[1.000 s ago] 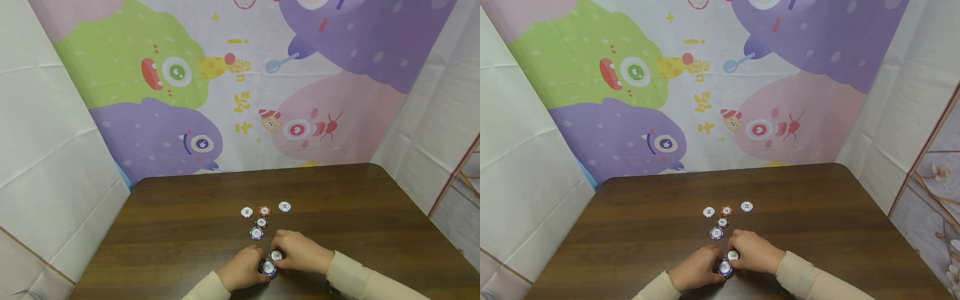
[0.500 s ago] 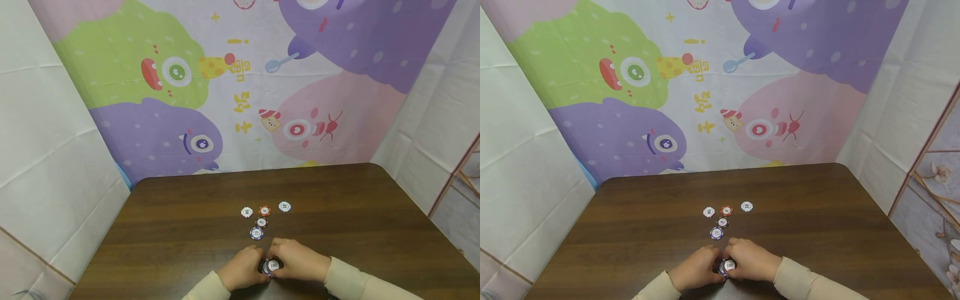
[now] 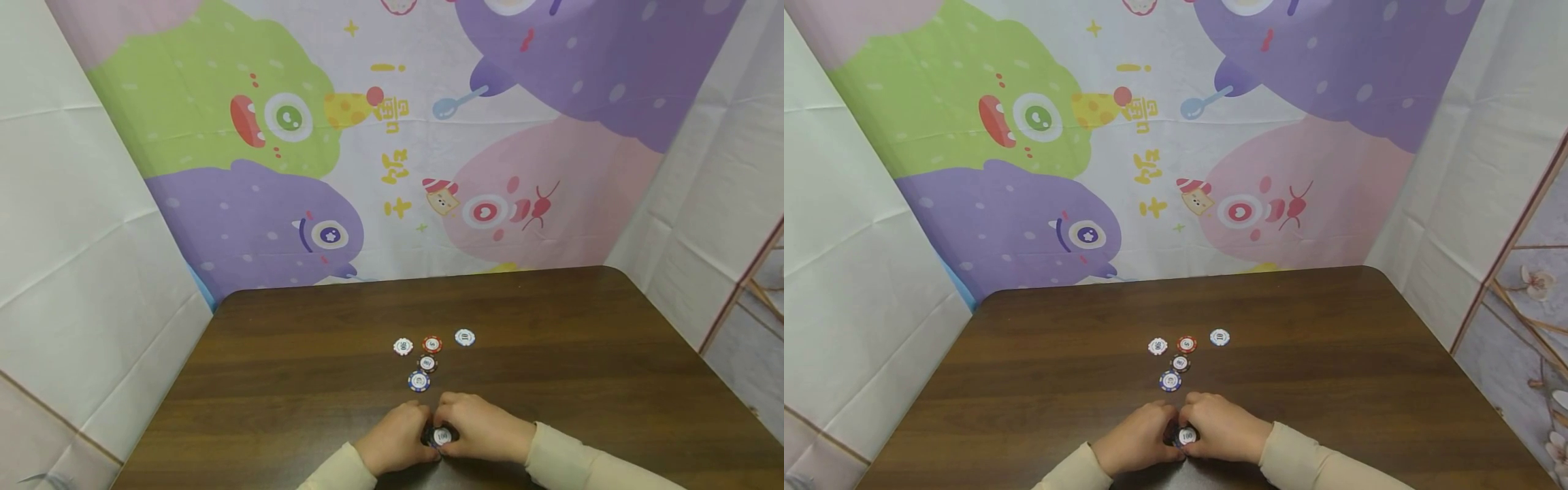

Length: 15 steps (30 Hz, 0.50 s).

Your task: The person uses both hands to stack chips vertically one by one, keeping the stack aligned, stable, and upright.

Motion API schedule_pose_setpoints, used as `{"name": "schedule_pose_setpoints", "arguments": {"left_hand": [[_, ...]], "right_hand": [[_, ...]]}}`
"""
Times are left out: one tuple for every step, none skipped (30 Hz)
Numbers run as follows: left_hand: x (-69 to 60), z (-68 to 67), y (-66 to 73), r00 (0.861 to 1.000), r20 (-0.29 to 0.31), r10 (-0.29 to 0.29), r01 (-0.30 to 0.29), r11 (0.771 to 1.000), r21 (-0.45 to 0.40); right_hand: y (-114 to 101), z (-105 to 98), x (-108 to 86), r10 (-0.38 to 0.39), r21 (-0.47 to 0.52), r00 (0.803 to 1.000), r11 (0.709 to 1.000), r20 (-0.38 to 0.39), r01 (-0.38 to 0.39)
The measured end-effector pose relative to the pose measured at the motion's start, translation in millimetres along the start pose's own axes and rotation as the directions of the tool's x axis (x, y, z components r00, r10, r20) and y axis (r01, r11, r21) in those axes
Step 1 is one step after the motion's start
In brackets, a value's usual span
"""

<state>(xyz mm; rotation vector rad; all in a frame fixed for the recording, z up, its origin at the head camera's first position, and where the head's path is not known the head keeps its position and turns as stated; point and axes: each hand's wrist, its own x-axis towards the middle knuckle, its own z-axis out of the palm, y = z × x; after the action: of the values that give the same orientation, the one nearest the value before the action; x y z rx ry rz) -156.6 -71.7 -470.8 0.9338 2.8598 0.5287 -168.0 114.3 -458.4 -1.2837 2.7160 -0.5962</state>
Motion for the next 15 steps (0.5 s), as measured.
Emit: {"name": "schedule_pose_setpoints", "arguments": {"left_hand": [[-0.2, -0.1, 0.1, 1.0, 0.002, -0.002, 0.002, 1.0, -0.001], [-0.4, -0.2, 0.2, 1.0, 0.003, -0.003, 0.003, 1.0, -0.003], [-0.5, -0.3, 0.3, 1.0, 0.005, -0.005, 0.005, 1.0, -0.005], [-0.6, -0.5, 0.4, 1.0, 0.007, -0.005, 0.005, 1.0, -0.004], [-0.8, -0.7, 0.4, 1.0, 0.008, -0.004, 0.004, 1.0, -0.004], [-0.8, -0.8, 0.3, 1.0, 0.008, -0.001, 0.001, 1.0, -0.002], [-0.9, -1.0, 0.3, 1.0, 0.009, 0.002, -0.002, 1.0, -0.001], [-0.8, -1.0, 0.3, 1.0, 0.008, 0.005, -0.005, 1.0, 0.0], [-0.7, -1.1, 0.1, 1.0, 0.009, 0.005, -0.005, 1.0, 0.001], [-0.7, -1.2, 0.0, 1.0, 0.009, 0.006, -0.006, 1.0, 0.002], [-0.5, -1.3, -0.2, 1.0, 0.009, 0.007, -0.007, 1.0, 0.0], [-0.3, -1.4, -0.2, 1.0, 0.012, 0.004, -0.004, 1.0, -0.002], [-0.1, -1.5, -0.1, 1.0, 0.014, 0.001, -0.001, 1.0, -0.003], [0.1, -1.6, -0.1, 1.0, 0.015, -0.001, 0.001, 1.0, -0.003], [0.3, -1.8, 0.0, 1.0, 0.018, -0.002, 0.003, 1.0, -0.004]], "right_hand": [[-0.2, 0.1, 0.1, 0.001, -0.004, 1.0, 1.0, 0.002, -0.001], [-0.4, 0.1, 0.3, 0.003, -0.004, 1.0, 1.0, 0.004, -0.003], [-0.4, 0.2, 0.4, 0.004, -0.003, 1.0, 1.0, 0.006, -0.004], [-0.5, 0.1, 0.6, 0.007, 0.001, 1.0, 1.0, 0.01, -0.007], [-0.6, 0.2, 0.7, 0.007, 0.003, 1.0, 1.0, 0.009, -0.007], [-0.7, 0.2, 0.9, 0.007, 0.003, 1.0, 1.0, 0.009, -0.007], [-0.8, 0.3, 1.1, 0.007, 0.004, 1.0, 1.0, 0.008, -0.007], [-1.0, 0.4, 1.3, 0.005, 0.003, 1.0, 1.0, 0.006, -0.005], [-1.2, 0.5, 1.6, 0.004, 0.004, 1.0, 1.0, 0.005, -0.004], [-1.4, 0.6, 1.8, 0.002, 0.004, 1.0, 1.0, 0.003, -0.002], [-1.7, 0.7, 2.1, 0.0, 0.004, 1.0, 1.0, 0.001, 0.0], [-1.7, 0.7, 2.4, 0.001, 0.008, 1.0, 1.0, 0.003, -0.001], [-1.7, 0.9, 2.5, 0.0, 0.01, 1.0, 1.0, 0.004, 0.0], [-1.8, 0.9, 2.6, -0.001, 0.015, 1.0, 1.0, 0.004, 0.001], [-1.7, 1.1, 2.7, -0.001, 0.018, 1.0, 1.0, 0.006, 0.001]]}}
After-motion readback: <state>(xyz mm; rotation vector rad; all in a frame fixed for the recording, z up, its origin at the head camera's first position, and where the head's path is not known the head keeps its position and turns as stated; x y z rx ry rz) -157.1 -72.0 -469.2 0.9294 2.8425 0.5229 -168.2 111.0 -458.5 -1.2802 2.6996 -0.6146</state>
